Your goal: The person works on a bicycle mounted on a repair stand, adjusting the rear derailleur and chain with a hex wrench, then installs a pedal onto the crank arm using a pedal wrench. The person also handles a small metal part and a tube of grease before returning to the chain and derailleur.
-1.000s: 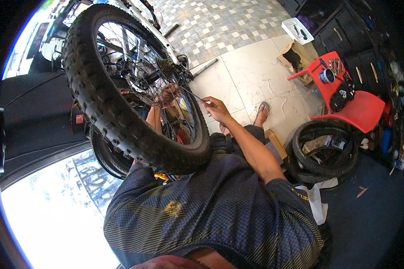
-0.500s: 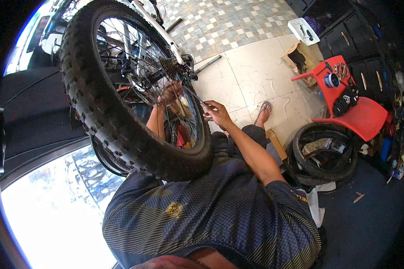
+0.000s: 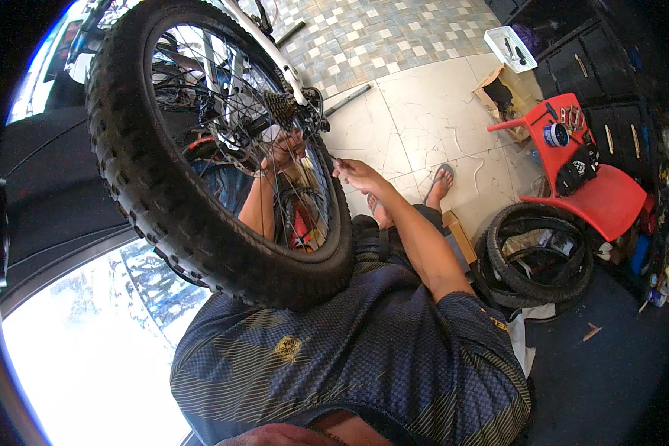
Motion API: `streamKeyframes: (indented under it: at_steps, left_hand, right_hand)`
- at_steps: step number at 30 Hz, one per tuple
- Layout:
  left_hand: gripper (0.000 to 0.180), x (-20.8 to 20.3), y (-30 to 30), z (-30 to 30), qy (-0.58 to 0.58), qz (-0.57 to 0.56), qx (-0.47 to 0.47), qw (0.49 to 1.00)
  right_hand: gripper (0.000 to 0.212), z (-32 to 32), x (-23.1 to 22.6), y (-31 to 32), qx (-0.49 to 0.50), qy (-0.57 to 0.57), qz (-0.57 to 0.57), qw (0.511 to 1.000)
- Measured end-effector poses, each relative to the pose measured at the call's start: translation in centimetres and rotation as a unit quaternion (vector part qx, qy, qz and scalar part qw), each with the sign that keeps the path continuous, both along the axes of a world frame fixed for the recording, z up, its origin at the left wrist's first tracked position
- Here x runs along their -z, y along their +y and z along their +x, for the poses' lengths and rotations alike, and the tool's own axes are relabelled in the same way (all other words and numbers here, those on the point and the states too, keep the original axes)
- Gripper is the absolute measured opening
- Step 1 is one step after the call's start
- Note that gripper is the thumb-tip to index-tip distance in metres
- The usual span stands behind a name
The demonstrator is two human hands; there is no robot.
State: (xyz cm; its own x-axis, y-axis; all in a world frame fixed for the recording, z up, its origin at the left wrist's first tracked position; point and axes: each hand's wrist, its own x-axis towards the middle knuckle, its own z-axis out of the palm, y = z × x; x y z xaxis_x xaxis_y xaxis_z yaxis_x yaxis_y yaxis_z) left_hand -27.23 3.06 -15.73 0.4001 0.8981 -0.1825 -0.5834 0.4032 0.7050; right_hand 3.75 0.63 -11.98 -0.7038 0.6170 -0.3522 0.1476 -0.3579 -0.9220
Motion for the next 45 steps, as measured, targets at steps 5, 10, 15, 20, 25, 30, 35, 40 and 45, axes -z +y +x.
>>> streamKeyframes:
  at_steps: [5, 10, 15, 20, 25, 30, 35, 40, 45]
  left_hand:
    - [0.019, 2.2, -1.6, 0.9, -0.107, -0.034, -0.014, 0.994]
    - [0.024, 1.1, -1.1, 0.0, -0.119, -0.04, 0.028, 0.992]
    - [0.024, 0.7, -1.1, 1.1, -0.133, -0.034, 0.007, 0.991]
    - [0.023, 1.0, -1.6, 1.4, -0.089, -0.031, -0.021, 0.995]
    - [0.025, 0.8, -1.2, 0.5, -0.087, 0.028, 0.016, 0.996]
    - [0.033, -0.2, -1.0, 2.0, 0.017, -0.047, -0.038, 0.998]
    - [0.035, -1.3, -1.5, 0.9, 0.004, -0.038, -0.025, 0.999]
    - [0.029, -2.0, -0.8, 2.9, 0.033, 0.0, -0.038, 0.999]
    - [0.027, -2.2, -1.3, 2.1, 0.021, 0.043, -0.03, 0.998]
  right_hand:
    - [0.078, -0.1, -5.9, -0.4, -0.135, -0.299, 0.087, 0.941]
    - [0.071, -0.1, -4.3, 1.2, -0.255, -0.255, 0.143, 0.922]
    - [0.046, 1.0, -3.8, 0.1, -0.151, -0.274, 0.305, 0.9]
    - [0.032, 0.7, -5.6, -2.2, -0.067, -0.374, 0.374, 0.846]
    - [0.033, 0.3, -6.0, -2.7, -0.013, -0.399, 0.421, 0.814]
    - [0.045, 0.6, -4.8, -2.7, -0.035, -0.351, 0.377, 0.856]
    - [0.056, 0.7, -5.7, -1.6, -0.094, -0.231, 0.255, 0.934]
    - [0.045, 0.9, -3.3, -3.8, 0.049, -0.1, 0.245, 0.963]
    - [0.041, 0.7, -3.8, -4.9, 0.105, -0.138, 0.392, 0.904]
